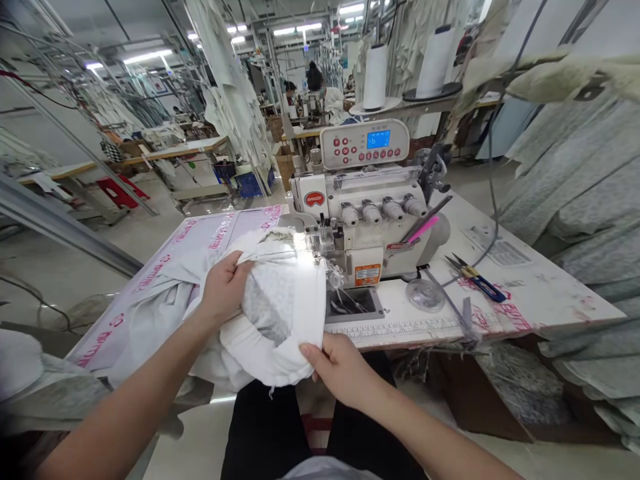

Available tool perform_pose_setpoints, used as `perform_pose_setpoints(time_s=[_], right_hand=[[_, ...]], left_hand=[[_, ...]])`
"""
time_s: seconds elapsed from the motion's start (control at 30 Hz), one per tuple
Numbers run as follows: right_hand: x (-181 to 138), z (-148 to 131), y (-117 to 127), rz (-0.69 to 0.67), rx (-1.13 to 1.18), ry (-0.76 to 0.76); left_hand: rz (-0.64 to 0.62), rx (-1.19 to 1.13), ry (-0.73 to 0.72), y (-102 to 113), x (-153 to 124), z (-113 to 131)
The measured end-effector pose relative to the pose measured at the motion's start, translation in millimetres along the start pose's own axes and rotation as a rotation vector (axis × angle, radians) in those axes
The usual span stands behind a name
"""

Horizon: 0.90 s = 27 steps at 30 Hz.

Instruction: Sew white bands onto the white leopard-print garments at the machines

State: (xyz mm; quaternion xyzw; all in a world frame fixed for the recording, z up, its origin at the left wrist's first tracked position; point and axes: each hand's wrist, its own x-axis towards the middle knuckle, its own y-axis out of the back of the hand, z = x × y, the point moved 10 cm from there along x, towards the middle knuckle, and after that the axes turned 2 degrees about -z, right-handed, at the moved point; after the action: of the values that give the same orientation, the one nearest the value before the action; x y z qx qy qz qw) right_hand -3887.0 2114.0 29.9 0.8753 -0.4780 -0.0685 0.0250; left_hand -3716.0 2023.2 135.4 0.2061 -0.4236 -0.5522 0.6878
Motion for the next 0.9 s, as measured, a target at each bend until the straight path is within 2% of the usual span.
perform_pose_setpoints(time_s=[0.2,0.27,0.33,0.4,0.47,0.53,0.67,0.73,0.8,0.87,0.9], right_hand=[[26.5,-11.0,25.7,0.027,-0.04,0.055],[37.1,-16.3,36.6,0.055,-0.074,0.084],[45.7,-21.6,44.7,0.064,-0.058,0.103],[50.3,-26.1,48.3,0.05,-0.048,0.101],[50.2,-29.3,50.7,0.052,-0.09,0.077],[48.0,-30.6,52.0,0.058,-0.127,0.042],[48.7,-29.4,54.0,0.053,-0.097,-0.005],[50.8,-27.1,56.8,0.07,-0.075,-0.018],[47.3,-22.6,57.4,0.113,-0.026,-0.031],[32.8,-13.0,45.2,0.124,0.048,-0.068],[21.2,-6.0,31.1,0.091,0.082,-0.101]], left_hand=[[0.09,-0.007,-0.022,-3.0,27.5,-6.3],[0.195,0.037,-0.093,3.0,18.2,5.7],[0.197,0.099,-0.25,-2.0,-7.2,31.9],[-0.01,0.102,-0.397,-27.2,-41.2,57.4],[-0.258,0.014,-0.41,-54.2,-72.2,67.3],[-0.376,-0.123,-0.278,-68.5,-84.6,59.2],[-0.649,-0.433,0.061,-95.3,-81.6,30.3],[-0.738,-0.503,0.103,-94.1,-83.4,31.8],[-0.795,-0.473,0.034,-83.6,-97.9,45.1],[-0.964,-0.392,-0.092,-78.6,-137.5,64.6],[-1.076,-0.354,-0.15,-77.9,-164.2,72.5]])
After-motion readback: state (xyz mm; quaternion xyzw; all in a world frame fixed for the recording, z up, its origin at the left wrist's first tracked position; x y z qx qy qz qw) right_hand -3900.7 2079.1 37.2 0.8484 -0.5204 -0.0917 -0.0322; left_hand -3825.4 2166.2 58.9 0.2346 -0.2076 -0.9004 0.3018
